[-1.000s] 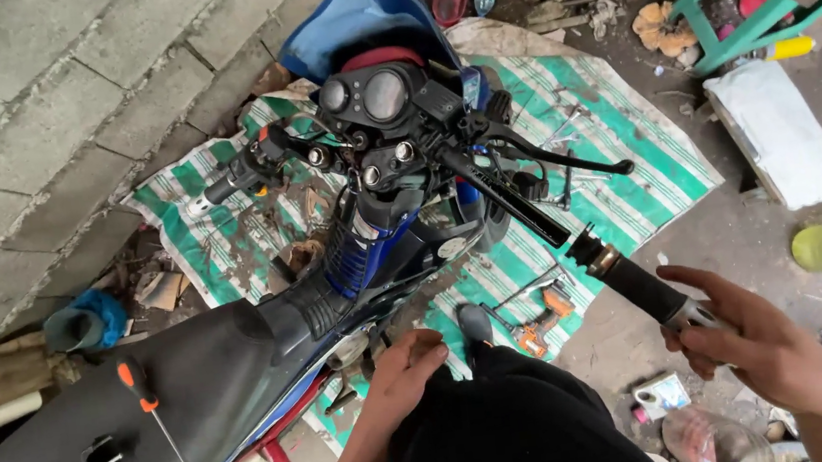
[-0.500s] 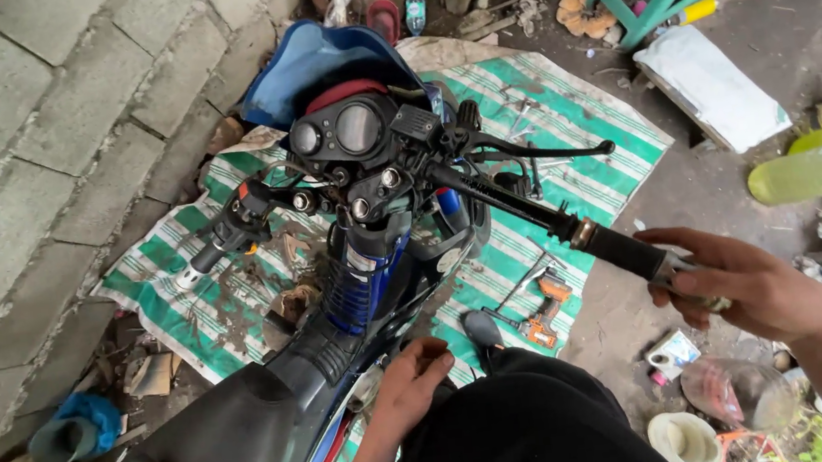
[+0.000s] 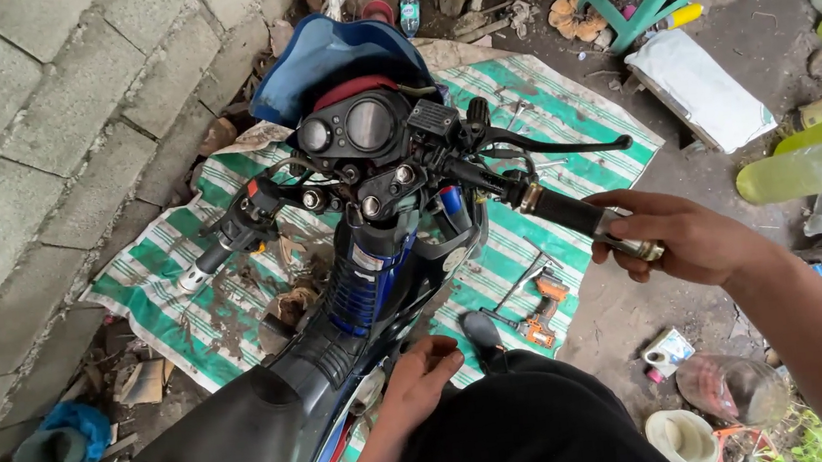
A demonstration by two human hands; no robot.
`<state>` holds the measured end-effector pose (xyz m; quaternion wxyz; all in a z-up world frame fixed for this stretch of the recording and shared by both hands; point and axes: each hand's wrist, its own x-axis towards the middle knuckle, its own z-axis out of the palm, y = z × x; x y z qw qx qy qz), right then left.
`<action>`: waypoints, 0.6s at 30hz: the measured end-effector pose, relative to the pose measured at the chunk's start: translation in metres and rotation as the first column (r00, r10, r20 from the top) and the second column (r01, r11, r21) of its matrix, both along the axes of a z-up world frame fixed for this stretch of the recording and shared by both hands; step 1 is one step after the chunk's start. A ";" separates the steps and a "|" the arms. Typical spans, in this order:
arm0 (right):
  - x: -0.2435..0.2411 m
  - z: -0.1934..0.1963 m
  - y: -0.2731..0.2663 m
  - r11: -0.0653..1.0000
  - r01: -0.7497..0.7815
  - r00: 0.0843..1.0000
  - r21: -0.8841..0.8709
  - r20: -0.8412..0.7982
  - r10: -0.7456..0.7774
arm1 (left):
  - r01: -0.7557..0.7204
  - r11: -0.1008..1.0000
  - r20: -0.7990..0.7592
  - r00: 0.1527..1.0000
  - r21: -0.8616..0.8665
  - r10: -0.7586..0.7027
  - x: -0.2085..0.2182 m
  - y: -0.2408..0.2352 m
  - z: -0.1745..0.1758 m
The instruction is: The person works on the handlebars of a blue motorcycle, using a spray can to lubricate the right handlebar grip. They then remove the grip, retrieve a new grip from a nearby table, and install it onto the handlebar, securing it in place.
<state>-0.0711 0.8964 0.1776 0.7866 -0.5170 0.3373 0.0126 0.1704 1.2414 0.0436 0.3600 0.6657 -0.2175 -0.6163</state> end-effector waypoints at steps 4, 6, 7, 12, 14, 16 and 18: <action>0.024 0.006 0.008 0.998 0.067 0.993 0.008 -0.101 -0.066 | -0.007 1.000 -0.015 1.000 0.029 0.007 0.003 0.003 -0.005; 0.034 0.009 0.009 0.999 0.043 0.990 -0.024 -0.134 -0.046 | -0.018 0.999 0.003 1.000 0.034 0.018 0.003 0.003 -0.004; 0.036 0.005 0.008 0.999 0.040 0.990 -0.022 -0.134 -0.042 | -0.022 0.999 0.003 1.000 0.037 0.022 0.003 0.002 -0.002; 0.050 0.004 0.008 0.995 -0.003 0.985 -0.099 -0.174 -0.015 | -0.028 0.999 0.019 0.999 0.044 0.027 0.004 -0.001 0.006; 0.057 0.008 0.010 0.994 0.006 0.980 -0.110 -0.197 -0.028 | -0.027 0.998 0.017 1.000 0.048 0.026 0.006 -0.002 0.004; 0.060 0.007 0.012 0.992 0.014 0.975 -0.122 -0.219 -0.041 | -0.026 0.998 0.014 1.000 0.053 0.025 0.007 -0.002 0.002; 0.059 0.002 0.012 0.989 0.096 0.978 -0.113 -0.171 -0.115 | -0.029 0.998 0.024 0.999 0.059 0.028 0.007 -0.002 0.000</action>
